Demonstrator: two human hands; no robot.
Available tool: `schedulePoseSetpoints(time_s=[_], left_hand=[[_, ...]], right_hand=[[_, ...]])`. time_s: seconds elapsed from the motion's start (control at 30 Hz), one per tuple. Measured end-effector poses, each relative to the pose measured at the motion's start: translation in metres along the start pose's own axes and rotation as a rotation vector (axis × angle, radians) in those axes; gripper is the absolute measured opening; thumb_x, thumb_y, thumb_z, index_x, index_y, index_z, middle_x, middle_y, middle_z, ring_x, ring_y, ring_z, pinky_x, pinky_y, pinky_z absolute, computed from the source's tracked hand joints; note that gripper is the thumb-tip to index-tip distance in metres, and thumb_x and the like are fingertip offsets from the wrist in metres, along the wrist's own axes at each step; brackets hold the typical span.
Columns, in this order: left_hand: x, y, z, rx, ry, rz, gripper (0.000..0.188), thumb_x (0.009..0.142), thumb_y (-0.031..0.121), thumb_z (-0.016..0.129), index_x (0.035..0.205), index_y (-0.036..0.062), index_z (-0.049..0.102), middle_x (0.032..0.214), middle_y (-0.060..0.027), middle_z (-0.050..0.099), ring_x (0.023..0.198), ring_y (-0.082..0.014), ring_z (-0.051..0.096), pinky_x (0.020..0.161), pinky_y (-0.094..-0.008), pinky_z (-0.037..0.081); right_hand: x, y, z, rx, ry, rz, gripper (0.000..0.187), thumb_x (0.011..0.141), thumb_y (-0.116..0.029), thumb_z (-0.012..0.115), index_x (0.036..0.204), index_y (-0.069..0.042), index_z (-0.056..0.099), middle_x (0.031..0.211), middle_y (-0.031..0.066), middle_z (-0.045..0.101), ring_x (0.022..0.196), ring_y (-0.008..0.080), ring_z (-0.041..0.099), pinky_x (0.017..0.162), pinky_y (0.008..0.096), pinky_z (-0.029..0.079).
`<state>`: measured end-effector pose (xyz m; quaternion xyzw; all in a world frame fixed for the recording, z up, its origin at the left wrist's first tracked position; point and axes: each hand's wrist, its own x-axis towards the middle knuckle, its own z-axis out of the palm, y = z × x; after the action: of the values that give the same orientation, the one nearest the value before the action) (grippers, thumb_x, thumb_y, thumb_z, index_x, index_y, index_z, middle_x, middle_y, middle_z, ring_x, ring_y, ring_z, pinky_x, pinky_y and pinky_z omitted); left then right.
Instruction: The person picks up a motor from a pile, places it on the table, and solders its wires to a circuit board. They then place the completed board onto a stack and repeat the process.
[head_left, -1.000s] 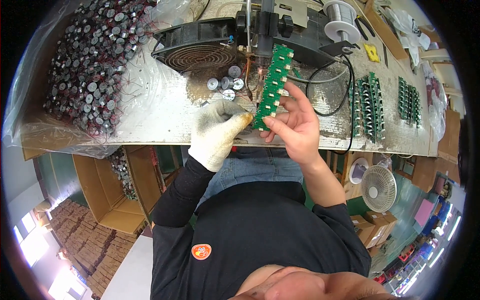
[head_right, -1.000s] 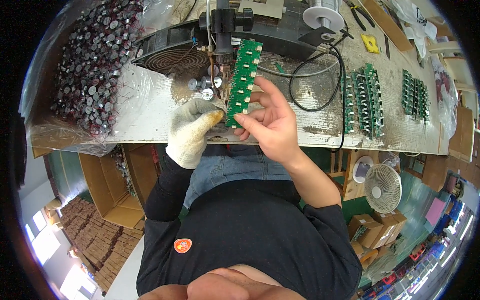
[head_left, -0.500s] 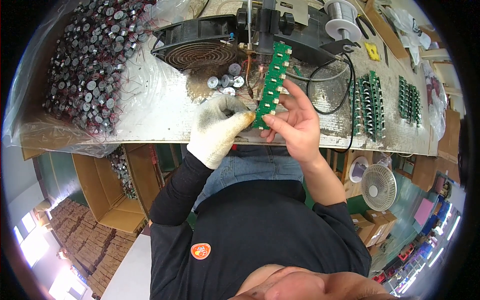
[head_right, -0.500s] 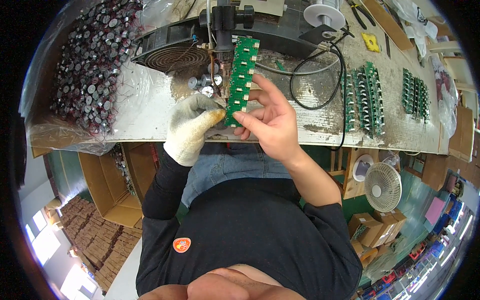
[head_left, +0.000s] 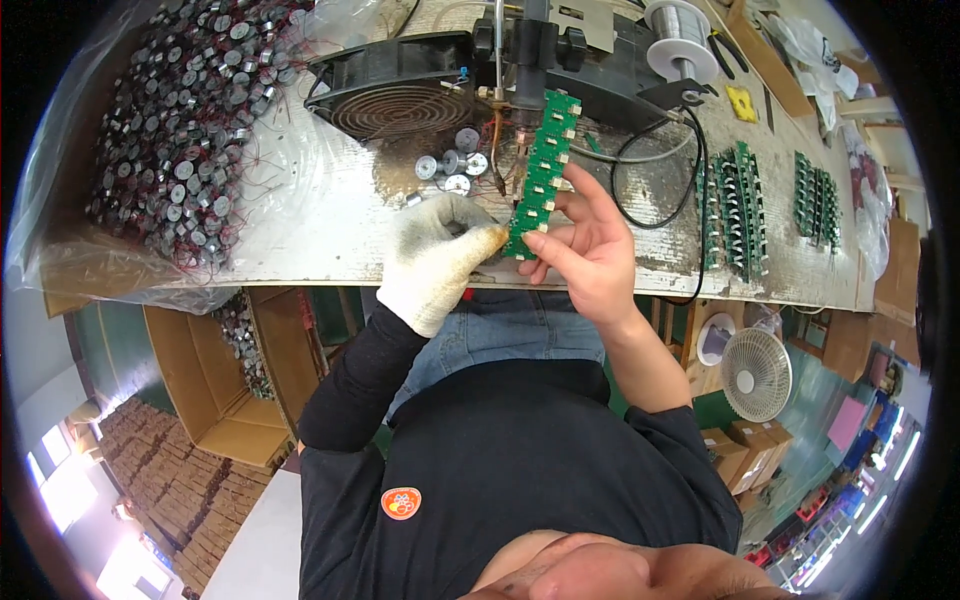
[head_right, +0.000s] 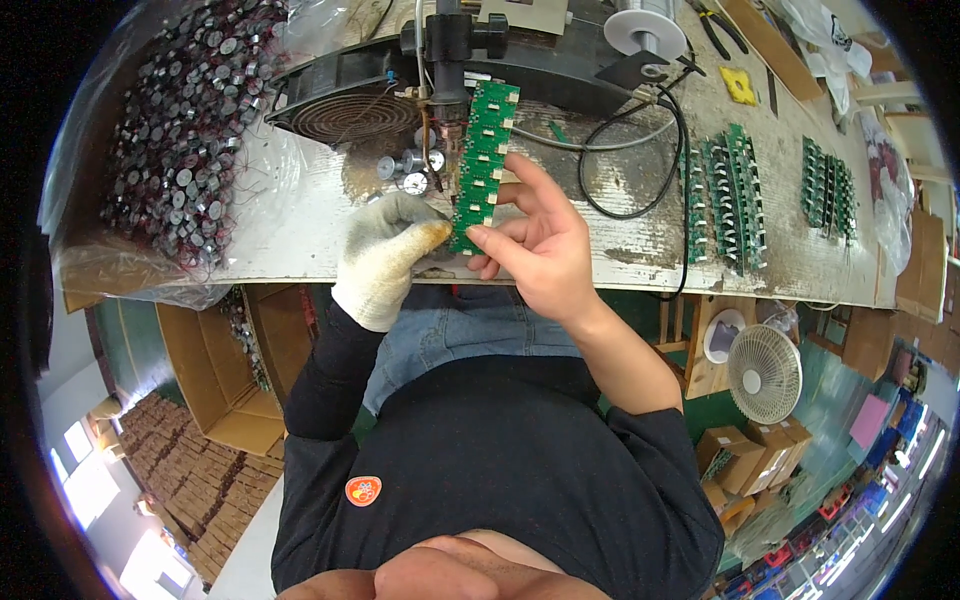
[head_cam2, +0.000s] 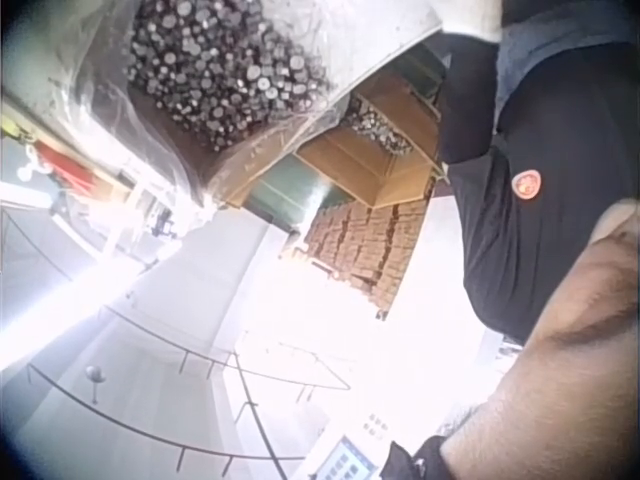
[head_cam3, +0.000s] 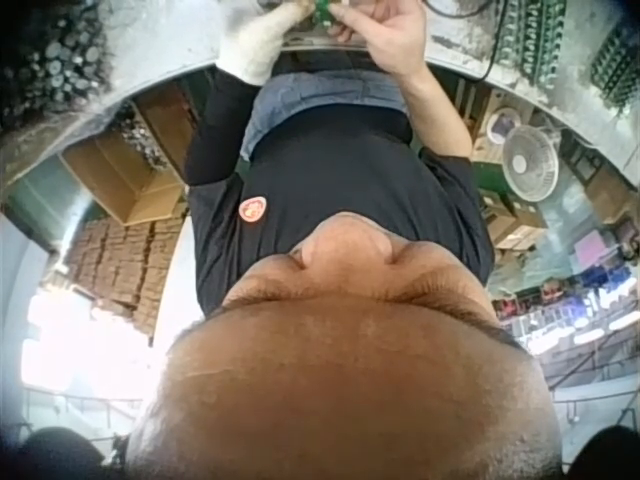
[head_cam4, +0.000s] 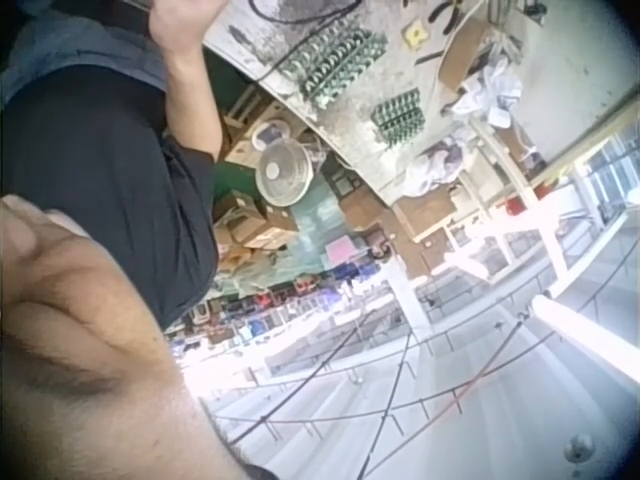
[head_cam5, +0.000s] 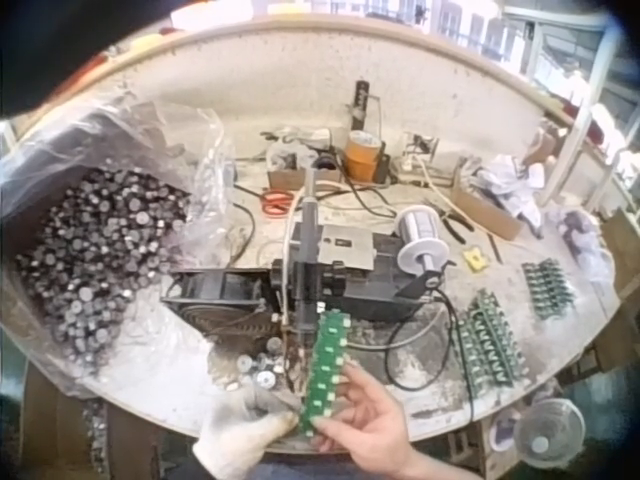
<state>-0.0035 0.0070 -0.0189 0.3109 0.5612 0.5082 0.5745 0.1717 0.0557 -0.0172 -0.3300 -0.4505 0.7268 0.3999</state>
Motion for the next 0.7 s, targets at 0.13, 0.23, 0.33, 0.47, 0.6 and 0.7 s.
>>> schedulePoseSetpoints(time_s=[0.13,0.23,0.33,0.47,0.6,0.7], left_hand=[[-0.003,0.009,-0.002,0.038,-0.007,-0.050,0.016,0.081,0.011,0.069,0.087,-0.0018,0.063,0.078,-0.0053,0.063,0.070,-0.0096,0.058,0.062,-0.0243,0.047],[-0.013,0.021,-0.014,0.072,0.055,-0.038,0.017,0.083,0.013,0.068,0.090,-0.0017,0.063,0.077,-0.0053,0.064,0.069,-0.0093,0.059,0.061,-0.0231,0.047],[-0.012,0.009,-0.048,0.330,0.303,0.187,0.019,0.083,0.014,0.068,0.094,-0.0009,0.065,0.081,-0.0061,0.066,0.065,-0.0094,0.057,0.062,-0.0239,0.046],[-0.010,0.017,-0.103,0.712,0.697,0.324,0.020,0.079,0.017,0.070,0.093,0.0022,0.066,0.084,-0.0088,0.066,0.069,-0.0166,0.060,0.066,-0.0292,0.048],[-0.017,0.049,-0.142,1.167,0.882,0.462,0.019,0.077,0.016,0.070,0.092,0.0045,0.064,0.088,-0.0113,0.064,0.080,-0.0273,0.063,0.073,-0.0339,0.050],[-0.014,0.070,-0.151,1.275,0.884,0.624,0.016,0.078,0.014,0.067,0.093,0.0096,0.064,0.085,-0.0104,0.061,0.074,-0.0281,0.062,0.068,-0.0367,0.050]], right_hand=[[0.000,0.000,0.002,0.019,0.013,0.013,0.068,0.082,0.012,0.060,0.142,-0.004,0.030,0.112,0.0176,0.056,0.067,0.0188,0.066,0.051,0.0243,0.053],[0.001,0.003,0.003,0.059,0.012,-0.004,0.069,0.082,0.012,0.060,0.141,-0.004,0.030,0.113,0.0172,0.056,0.068,0.0200,0.066,0.051,0.0251,0.053],[0.002,0.006,-0.001,-0.002,0.051,-0.030,0.070,0.081,0.010,0.061,0.142,-0.003,0.030,0.115,0.0178,0.056,0.068,0.0200,0.066,0.051,0.0258,0.053],[0.000,0.010,-0.005,-0.051,0.091,-0.079,0.068,0.081,0.011,0.060,0.141,0.000,0.030,0.115,0.0174,0.055,0.066,0.0188,0.065,0.050,0.0241,0.051],[-0.001,0.009,-0.002,-0.086,0.092,-0.073,0.067,0.081,0.010,0.061,0.140,0.002,0.030,0.115,0.0173,0.054,0.064,0.0190,0.065,0.049,0.0243,0.051],[0.000,0.008,-0.001,-0.091,0.080,-0.076,0.067,0.081,0.009,0.062,0.140,0.003,0.030,0.115,0.0177,0.053,0.064,0.0195,0.065,0.049,0.0248,0.051]])
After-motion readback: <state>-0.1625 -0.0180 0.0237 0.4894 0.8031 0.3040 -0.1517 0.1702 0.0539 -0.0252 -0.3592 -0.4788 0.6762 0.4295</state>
